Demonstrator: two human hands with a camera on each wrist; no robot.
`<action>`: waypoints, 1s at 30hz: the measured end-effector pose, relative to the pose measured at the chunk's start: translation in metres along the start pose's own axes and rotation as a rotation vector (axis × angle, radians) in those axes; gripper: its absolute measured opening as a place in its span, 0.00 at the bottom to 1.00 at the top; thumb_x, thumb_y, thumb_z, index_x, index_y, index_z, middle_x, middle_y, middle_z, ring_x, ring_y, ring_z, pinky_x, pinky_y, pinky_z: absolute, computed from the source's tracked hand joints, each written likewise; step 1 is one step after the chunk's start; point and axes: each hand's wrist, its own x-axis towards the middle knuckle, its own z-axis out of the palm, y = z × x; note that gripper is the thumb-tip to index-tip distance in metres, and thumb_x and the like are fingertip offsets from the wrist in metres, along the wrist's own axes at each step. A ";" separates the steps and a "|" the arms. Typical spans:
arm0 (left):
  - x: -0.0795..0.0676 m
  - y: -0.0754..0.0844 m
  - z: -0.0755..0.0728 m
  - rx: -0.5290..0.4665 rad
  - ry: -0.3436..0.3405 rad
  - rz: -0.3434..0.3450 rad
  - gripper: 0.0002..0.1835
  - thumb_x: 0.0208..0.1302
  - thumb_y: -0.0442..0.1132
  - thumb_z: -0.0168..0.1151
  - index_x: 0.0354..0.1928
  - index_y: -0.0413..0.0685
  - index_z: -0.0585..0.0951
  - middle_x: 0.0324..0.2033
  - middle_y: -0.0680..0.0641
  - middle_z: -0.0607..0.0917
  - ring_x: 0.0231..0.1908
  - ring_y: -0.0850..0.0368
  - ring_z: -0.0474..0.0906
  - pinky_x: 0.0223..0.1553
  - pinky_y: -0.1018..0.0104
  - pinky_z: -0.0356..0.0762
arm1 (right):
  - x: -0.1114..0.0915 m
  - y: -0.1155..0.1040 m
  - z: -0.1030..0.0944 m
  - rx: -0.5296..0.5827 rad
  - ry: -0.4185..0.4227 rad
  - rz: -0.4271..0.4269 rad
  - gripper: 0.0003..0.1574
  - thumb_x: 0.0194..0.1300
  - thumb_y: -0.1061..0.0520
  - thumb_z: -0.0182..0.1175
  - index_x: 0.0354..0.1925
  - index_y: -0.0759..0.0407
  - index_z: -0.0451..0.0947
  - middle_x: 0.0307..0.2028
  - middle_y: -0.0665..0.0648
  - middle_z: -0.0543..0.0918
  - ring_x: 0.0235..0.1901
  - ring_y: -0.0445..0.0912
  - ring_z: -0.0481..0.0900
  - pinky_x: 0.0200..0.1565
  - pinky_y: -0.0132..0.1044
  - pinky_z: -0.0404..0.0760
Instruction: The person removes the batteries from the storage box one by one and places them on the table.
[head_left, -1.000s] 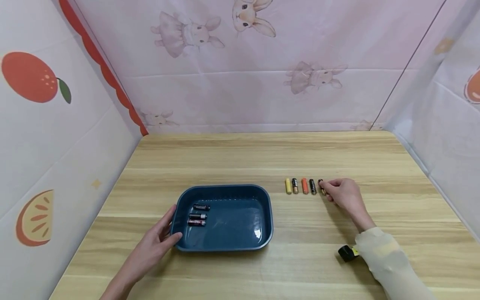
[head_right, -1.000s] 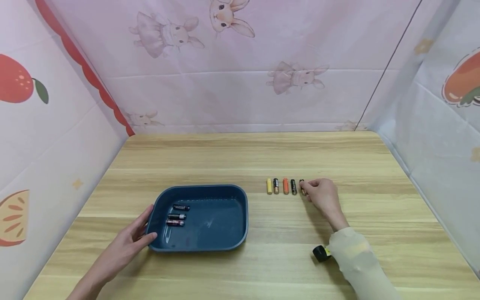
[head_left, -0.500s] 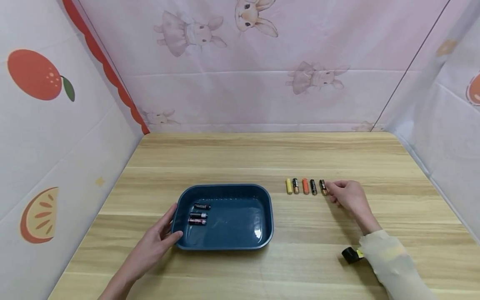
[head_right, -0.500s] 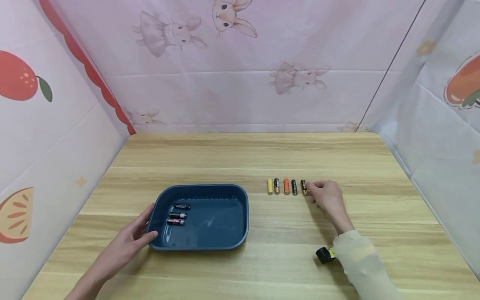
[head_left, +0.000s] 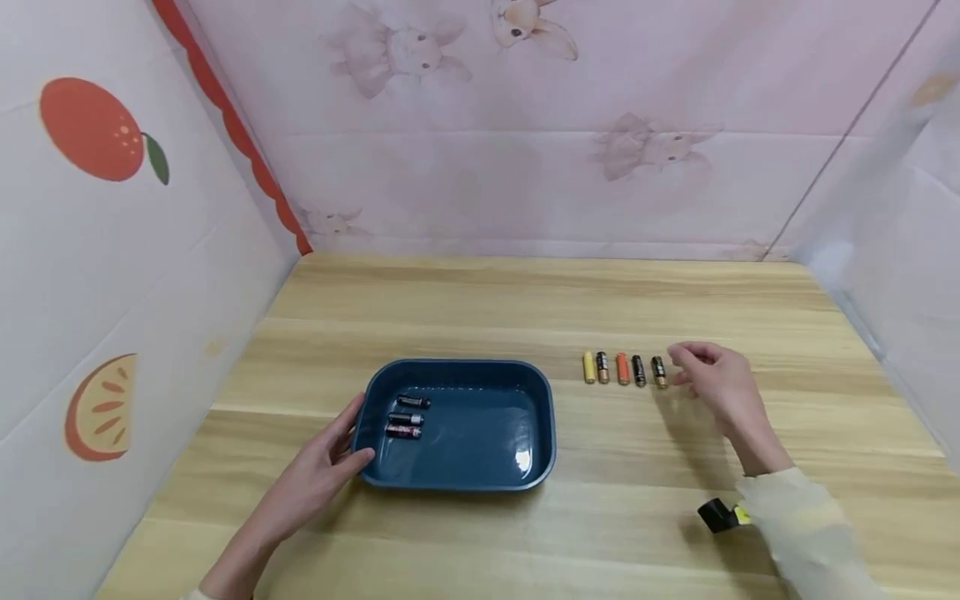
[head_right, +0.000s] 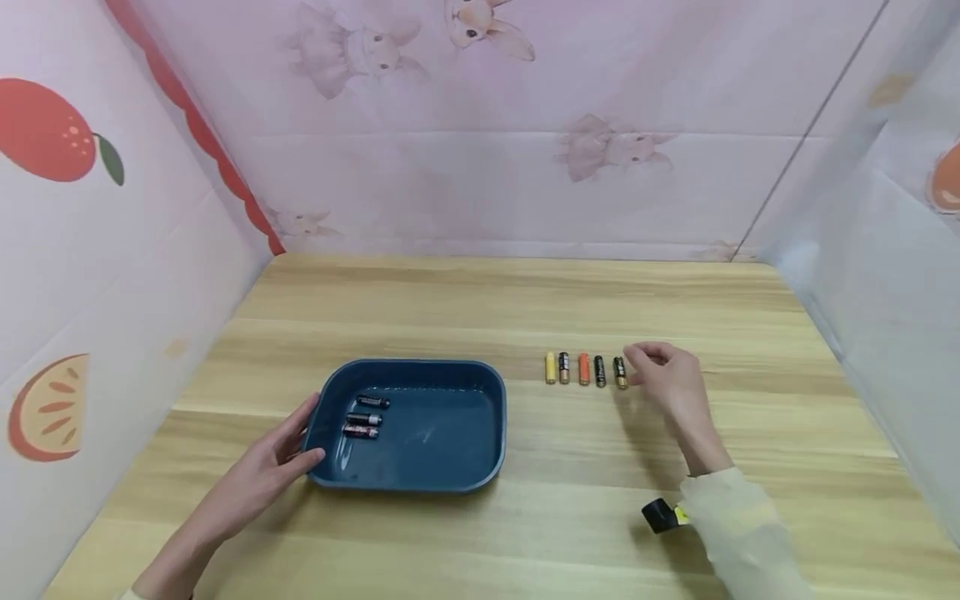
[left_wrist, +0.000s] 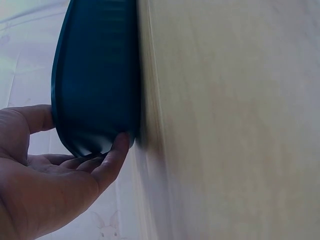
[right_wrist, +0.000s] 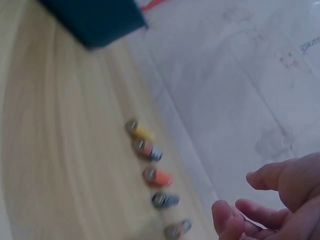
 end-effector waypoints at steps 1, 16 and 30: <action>0.002 0.000 0.000 -0.002 -0.005 0.016 0.41 0.77 0.31 0.57 0.83 0.43 0.47 0.79 0.33 0.51 0.74 0.37 0.59 0.68 0.57 0.65 | -0.003 -0.005 0.000 0.033 0.006 -0.013 0.39 0.79 0.39 0.54 0.69 0.69 0.71 0.52 0.60 0.84 0.38 0.41 0.86 0.35 0.34 0.86; -0.001 0.001 -0.003 -0.009 -0.013 0.020 0.41 0.77 0.31 0.57 0.83 0.42 0.46 0.79 0.30 0.51 0.74 0.34 0.59 0.68 0.52 0.64 | -0.023 -0.122 0.103 0.229 -0.317 -0.294 0.22 0.75 0.51 0.64 0.59 0.63 0.82 0.46 0.64 0.87 0.39 0.55 0.85 0.33 0.35 0.85; -0.003 0.000 -0.005 0.000 -0.006 0.023 0.40 0.78 0.32 0.56 0.83 0.45 0.47 0.80 0.33 0.51 0.75 0.37 0.59 0.69 0.51 0.63 | -0.033 -0.140 0.233 0.068 -0.477 -0.261 0.11 0.71 0.58 0.67 0.48 0.64 0.88 0.40 0.59 0.89 0.36 0.59 0.88 0.35 0.48 0.89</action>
